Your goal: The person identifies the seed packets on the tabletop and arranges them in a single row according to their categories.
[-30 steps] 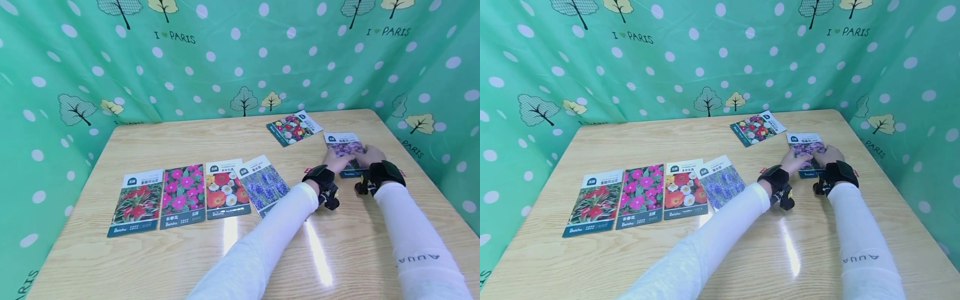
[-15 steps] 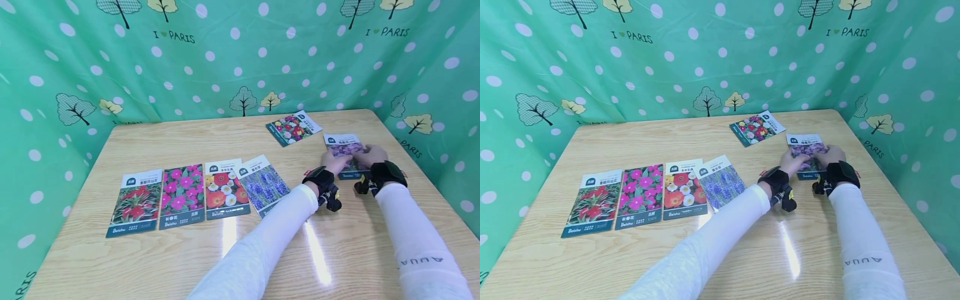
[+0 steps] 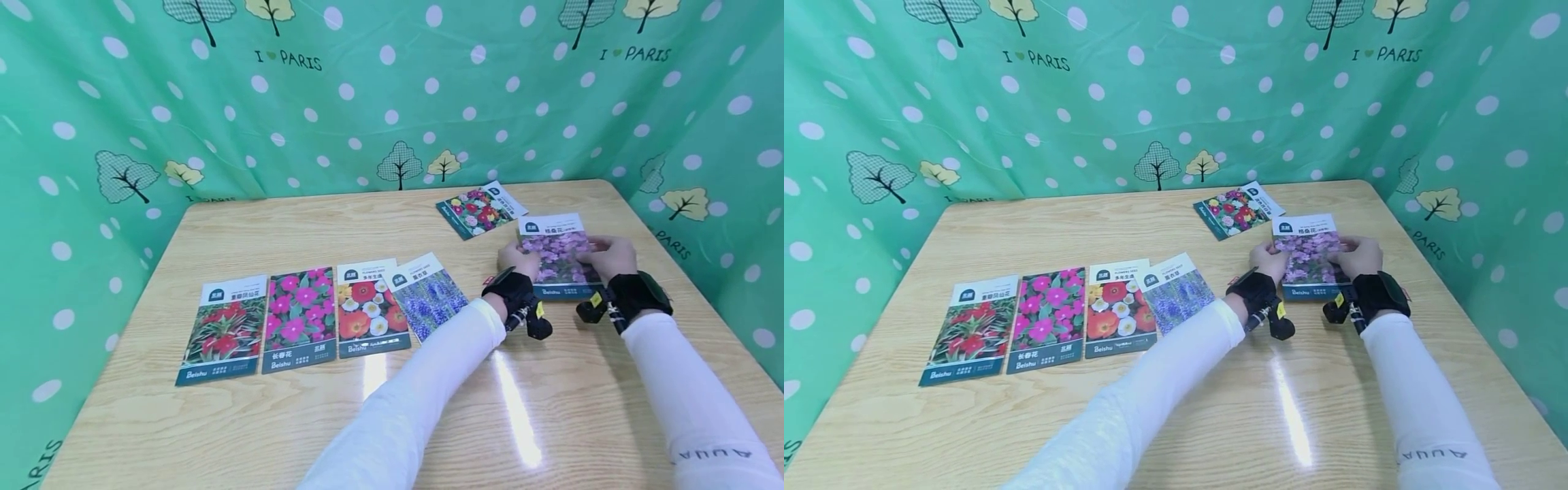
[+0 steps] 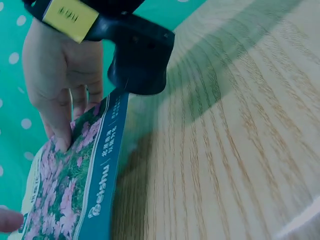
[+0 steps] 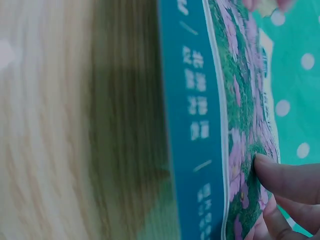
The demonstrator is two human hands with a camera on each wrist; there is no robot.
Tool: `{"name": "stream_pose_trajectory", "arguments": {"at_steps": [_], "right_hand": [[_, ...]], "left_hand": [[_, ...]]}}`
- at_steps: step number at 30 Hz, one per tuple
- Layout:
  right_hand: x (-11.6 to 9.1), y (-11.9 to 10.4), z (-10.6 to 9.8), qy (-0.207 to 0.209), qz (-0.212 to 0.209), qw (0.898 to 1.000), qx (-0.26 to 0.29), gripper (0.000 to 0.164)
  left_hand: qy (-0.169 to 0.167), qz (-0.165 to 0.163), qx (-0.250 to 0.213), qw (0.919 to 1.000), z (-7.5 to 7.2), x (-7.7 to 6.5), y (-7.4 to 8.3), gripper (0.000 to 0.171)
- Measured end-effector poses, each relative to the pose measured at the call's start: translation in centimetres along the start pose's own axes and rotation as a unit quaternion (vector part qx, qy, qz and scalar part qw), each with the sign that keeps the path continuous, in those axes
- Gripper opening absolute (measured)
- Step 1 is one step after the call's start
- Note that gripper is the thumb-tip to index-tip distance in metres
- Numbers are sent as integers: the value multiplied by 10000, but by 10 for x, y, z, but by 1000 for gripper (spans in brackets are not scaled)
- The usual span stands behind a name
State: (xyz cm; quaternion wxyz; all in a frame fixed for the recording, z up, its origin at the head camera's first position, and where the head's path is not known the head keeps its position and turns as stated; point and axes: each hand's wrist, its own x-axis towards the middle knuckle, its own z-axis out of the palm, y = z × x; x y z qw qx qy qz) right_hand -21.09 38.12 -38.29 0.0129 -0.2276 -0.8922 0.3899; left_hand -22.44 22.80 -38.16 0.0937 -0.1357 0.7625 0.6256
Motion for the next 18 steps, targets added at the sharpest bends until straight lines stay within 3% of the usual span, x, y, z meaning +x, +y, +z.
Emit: {"name": "stream_pose_trajectory", "arguments": {"at_steps": [4,10,14,18], "right_hand": [[-4,-1,2,-20,-67,10000,-65,57],[19,35,10,-191,-217,9994,-208,68],[34,60,21,-271,-427,9986,-179,82],[35,69,30,-309,-632,9974,-157,86]], "left_hand": [[162,-289,-452,9984,-9,0,-3,20],[304,27,-1042,9941,-24,4,-15,11],[45,-35,-1203,9927,-38,6,-23,13],[-296,-165,-1560,9872,-50,5,-30,12]]}}
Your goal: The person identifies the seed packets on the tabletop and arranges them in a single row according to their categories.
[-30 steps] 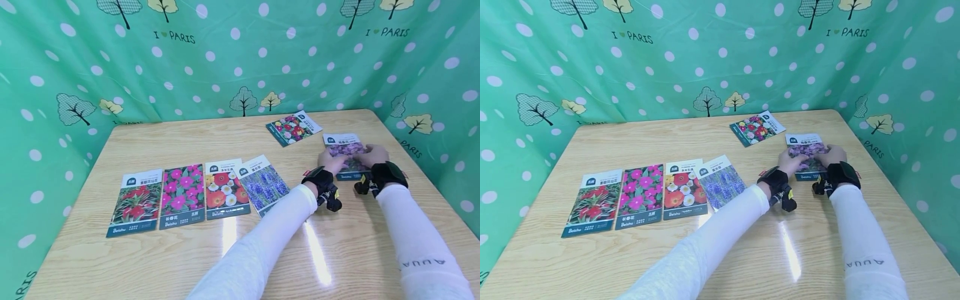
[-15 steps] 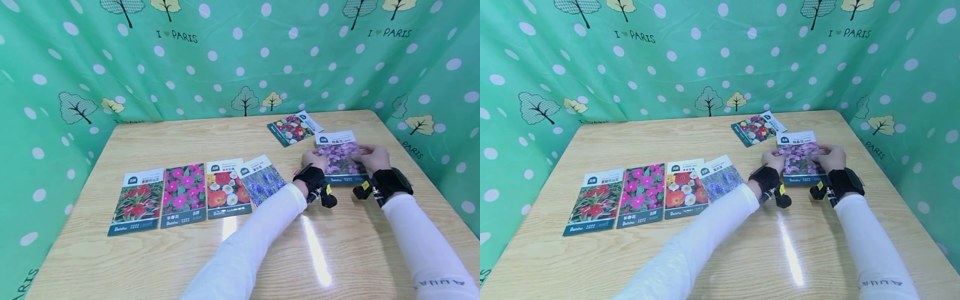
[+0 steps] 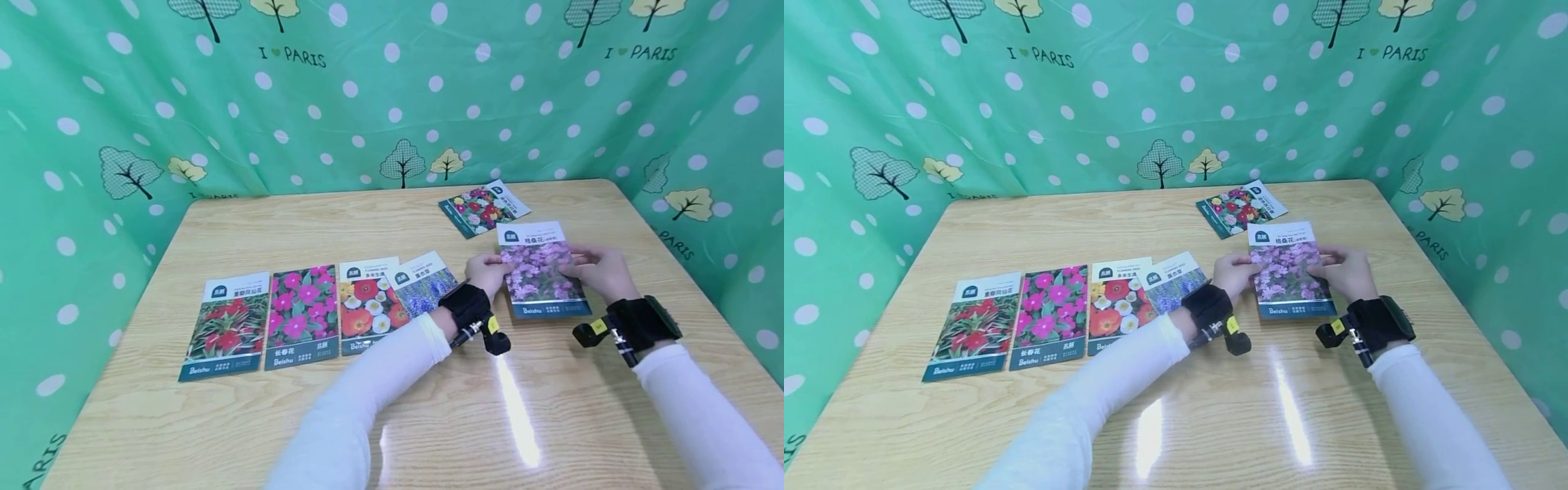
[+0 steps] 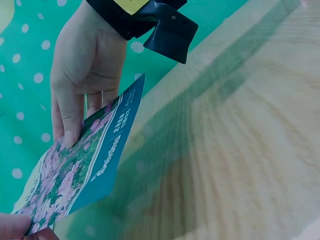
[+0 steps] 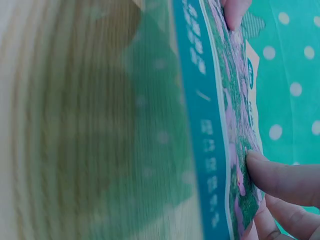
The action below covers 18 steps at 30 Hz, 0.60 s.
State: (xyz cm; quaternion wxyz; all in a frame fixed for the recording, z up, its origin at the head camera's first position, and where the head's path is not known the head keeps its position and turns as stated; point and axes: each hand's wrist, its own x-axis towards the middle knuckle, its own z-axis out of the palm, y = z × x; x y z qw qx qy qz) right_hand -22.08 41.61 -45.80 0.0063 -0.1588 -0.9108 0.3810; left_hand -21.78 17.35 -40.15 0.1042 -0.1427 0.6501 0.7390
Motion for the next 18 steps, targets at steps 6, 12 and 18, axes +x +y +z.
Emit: {"name": "stream_pose_trajectory", "arguments": {"at_steps": [6,12,18], "right_hand": [[-9,-5,9,-107,-298,9995,-77,85],[-18,-21,12,-275,-321,9991,0,87],[-33,-40,1,-807,-743,9920,628,70]], "left_hand": [[-207,-108,-358,9991,-17,-4,-5,13],[-370,-225,-736,9964,-32,-7,-1,14],[-753,-191,-993,9920,-54,-9,6,19]]}}
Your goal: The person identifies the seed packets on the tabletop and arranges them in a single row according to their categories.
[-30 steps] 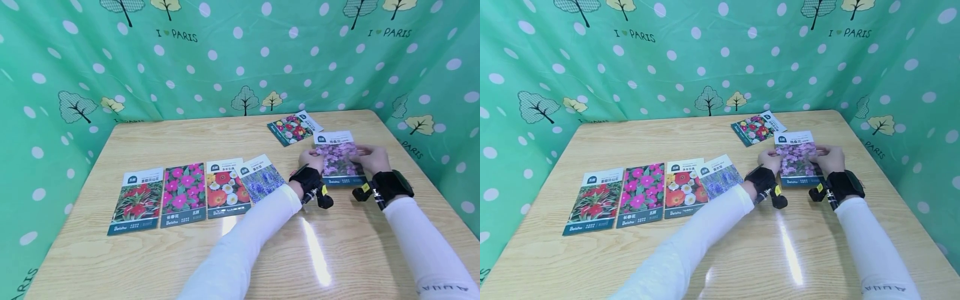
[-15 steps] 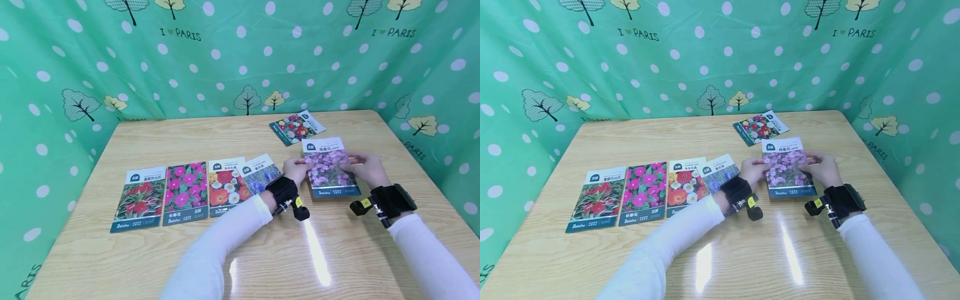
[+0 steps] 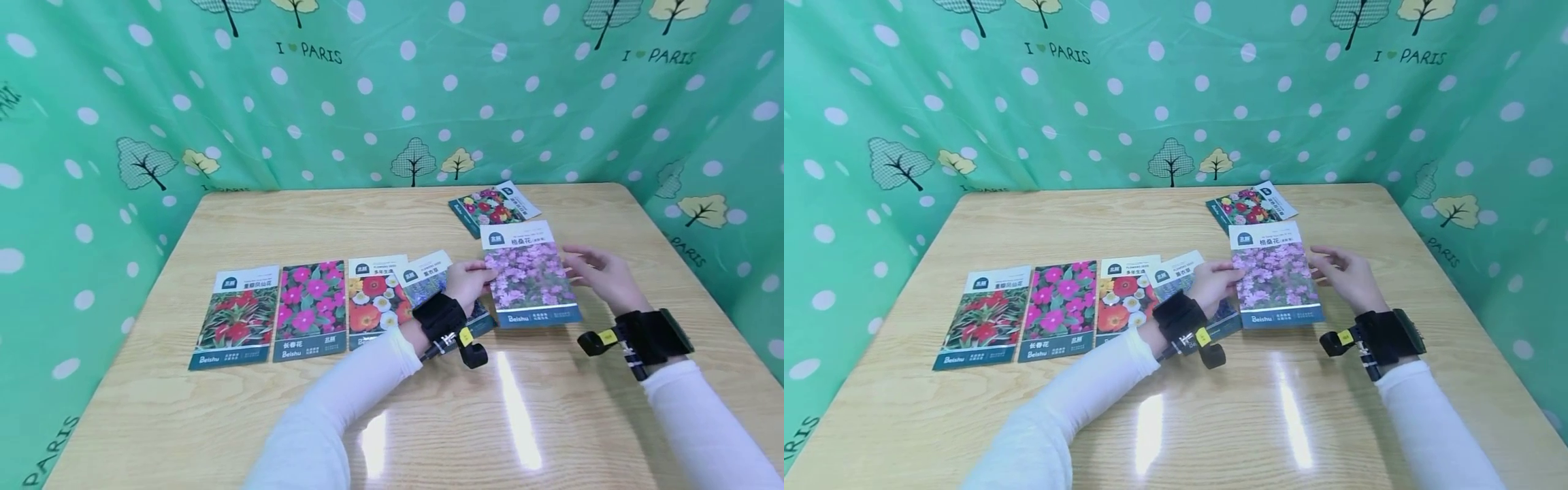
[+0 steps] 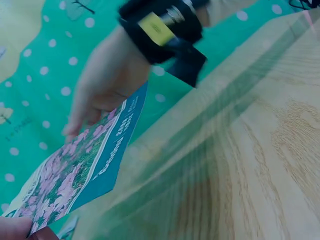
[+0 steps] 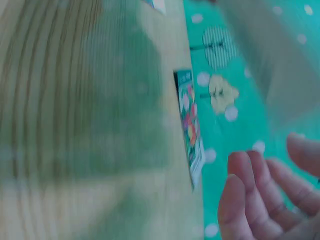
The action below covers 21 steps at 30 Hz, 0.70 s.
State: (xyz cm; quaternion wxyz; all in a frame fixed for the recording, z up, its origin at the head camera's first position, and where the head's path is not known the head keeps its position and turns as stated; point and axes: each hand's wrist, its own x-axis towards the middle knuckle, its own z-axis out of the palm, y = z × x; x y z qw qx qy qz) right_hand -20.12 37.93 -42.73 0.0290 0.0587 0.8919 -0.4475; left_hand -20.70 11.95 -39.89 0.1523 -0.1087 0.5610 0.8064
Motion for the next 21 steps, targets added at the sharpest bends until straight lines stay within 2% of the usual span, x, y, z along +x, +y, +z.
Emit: {"name": "stream_pose_trajectory", "arguments": {"at_steps": [3,6,8,10,13,16,17,19,21], "right_hand": [[-22,-24,5,-418,-387,9982,-197,57],[-47,-49,20,-1023,-950,9887,-537,48],[-55,-50,33,-1251,-1463,9793,-619,53],[-61,-55,46,-1472,-1810,9700,-679,66],[-67,-64,61,-1716,-2179,9573,-817,73],[-69,-70,69,-1722,-2280,9545,-857,75],[-70,-71,68,-1698,-2158,9578,-850,76],[-71,-73,62,-1621,-1654,9696,-790,76],[-70,-73,54,-1458,-1370,9787,-469,70]], "left_hand": [[-57,60,-32,10000,-11,-3,8,22],[-49,80,-51,9999,-20,-5,15,22],[-68,87,-101,9999,-23,-6,18,22],[-90,94,-177,9998,-24,-7,21,22],[-129,103,-263,9995,-25,-9,26,22],[-199,68,-255,9995,-24,-12,28,22],[-229,53,-248,9994,-24,-12,28,22],[-262,40,-258,9993,-24,-13,28,23],[-231,50,-258,9994,-25,-13,27,23]]}}
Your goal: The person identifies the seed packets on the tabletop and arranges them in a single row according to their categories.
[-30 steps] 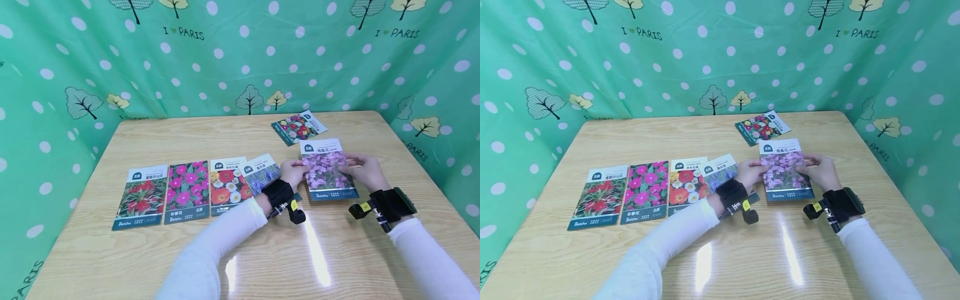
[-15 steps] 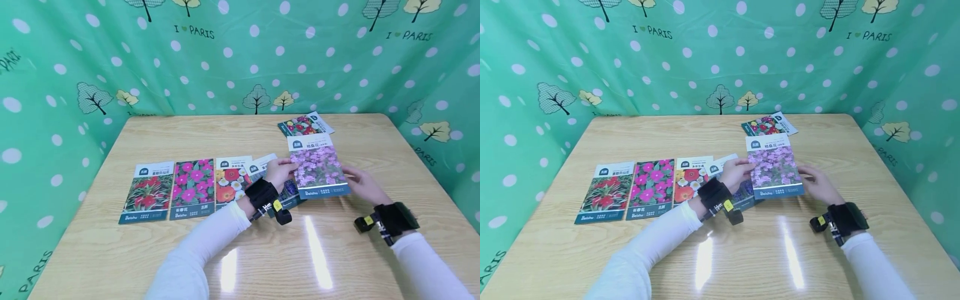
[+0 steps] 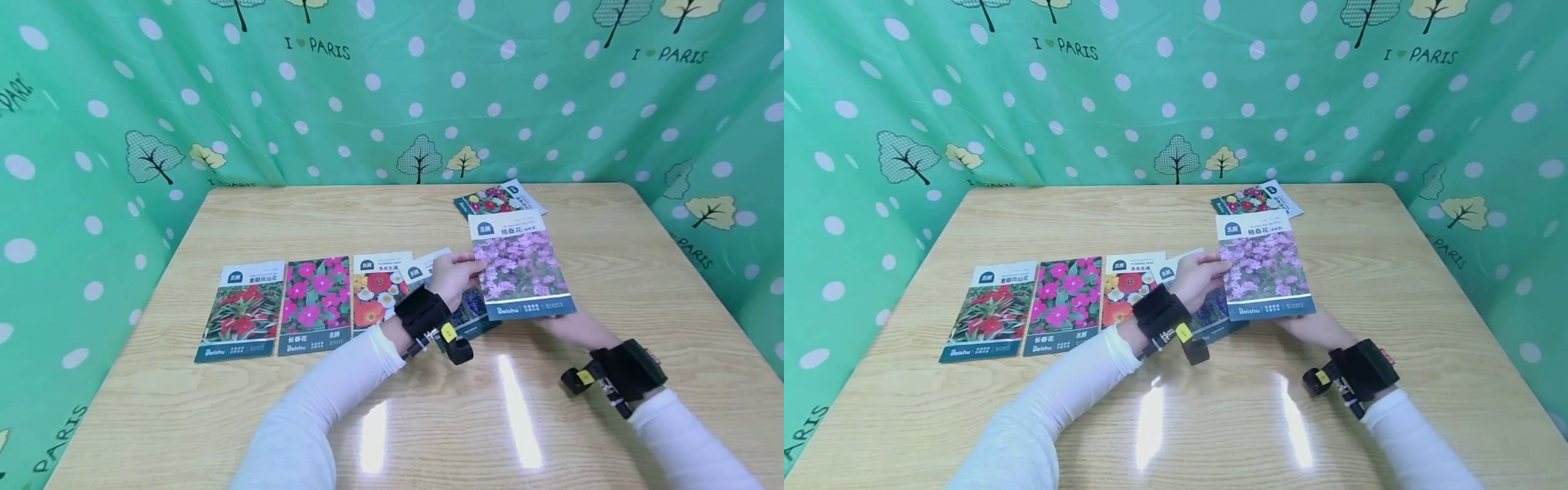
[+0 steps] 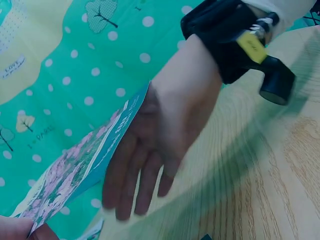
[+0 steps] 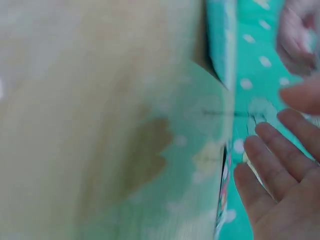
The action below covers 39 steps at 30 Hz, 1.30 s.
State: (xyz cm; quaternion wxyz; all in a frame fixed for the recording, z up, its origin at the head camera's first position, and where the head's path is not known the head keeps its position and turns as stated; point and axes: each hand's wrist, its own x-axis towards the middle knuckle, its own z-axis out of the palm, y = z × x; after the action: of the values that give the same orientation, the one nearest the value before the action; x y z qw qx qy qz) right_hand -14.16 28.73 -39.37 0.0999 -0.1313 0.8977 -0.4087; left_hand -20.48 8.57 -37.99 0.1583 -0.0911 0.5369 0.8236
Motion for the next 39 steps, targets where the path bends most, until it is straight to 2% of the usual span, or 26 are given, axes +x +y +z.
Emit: {"name": "stream_pose_trajectory", "arguments": {"at_steps": [3,5,7,9,10,12,16,20,23,26,28,30,32,35,39], "right_hand": [[-1,6,-16,231,279,9966,740,57],[2,14,-24,426,130,9846,1689,50],[5,24,-31,538,197,9716,2295,51],[8,37,-35,686,339,9587,2738,51],[11,44,-36,769,422,9567,2775,52],[15,57,-37,926,674,9580,2629,57],[21,74,-35,1238,1092,9541,2497,74],[21,72,-37,1354,1452,9501,2406,72],[18,63,-41,1161,1527,9562,2210,65],[18,58,-45,1131,1764,9569,2009,63],[19,58,-47,1040,1851,9606,1794,67],[21,60,-49,1070,2063,9571,1728,70],[22,60,-51,992,2079,9586,1674,70],[22,56,-53,839,2062,9631,1510,67],[22,48,-55,582,2072,9710,1039,61]], "left_hand": [[68,25,13,10000,-2,1,-1,22],[107,33,66,9999,-3,1,-1,22],[116,37,124,9998,-3,1,-2,22],[127,41,189,9997,-3,2,-4,23],[125,48,238,9996,-2,2,-5,22],[136,47,302,9994,-1,3,-7,22],[212,10,425,9989,3,3,-13,21],[398,-29,561,9976,10,4,-20,19],[549,-1,665,9963,15,6,-26,16],[632,14,766,9950,19,9,-31,15],[621,-11,800,9949,21,11,-33,16],[563,-63,816,9951,21,12,-35,20],[456,-106,855,9952,21,11,-36,24],[328,-178,873,9955,21,8,-36,33],[301,-200,1150,9927,23,3,-35,39]]}}
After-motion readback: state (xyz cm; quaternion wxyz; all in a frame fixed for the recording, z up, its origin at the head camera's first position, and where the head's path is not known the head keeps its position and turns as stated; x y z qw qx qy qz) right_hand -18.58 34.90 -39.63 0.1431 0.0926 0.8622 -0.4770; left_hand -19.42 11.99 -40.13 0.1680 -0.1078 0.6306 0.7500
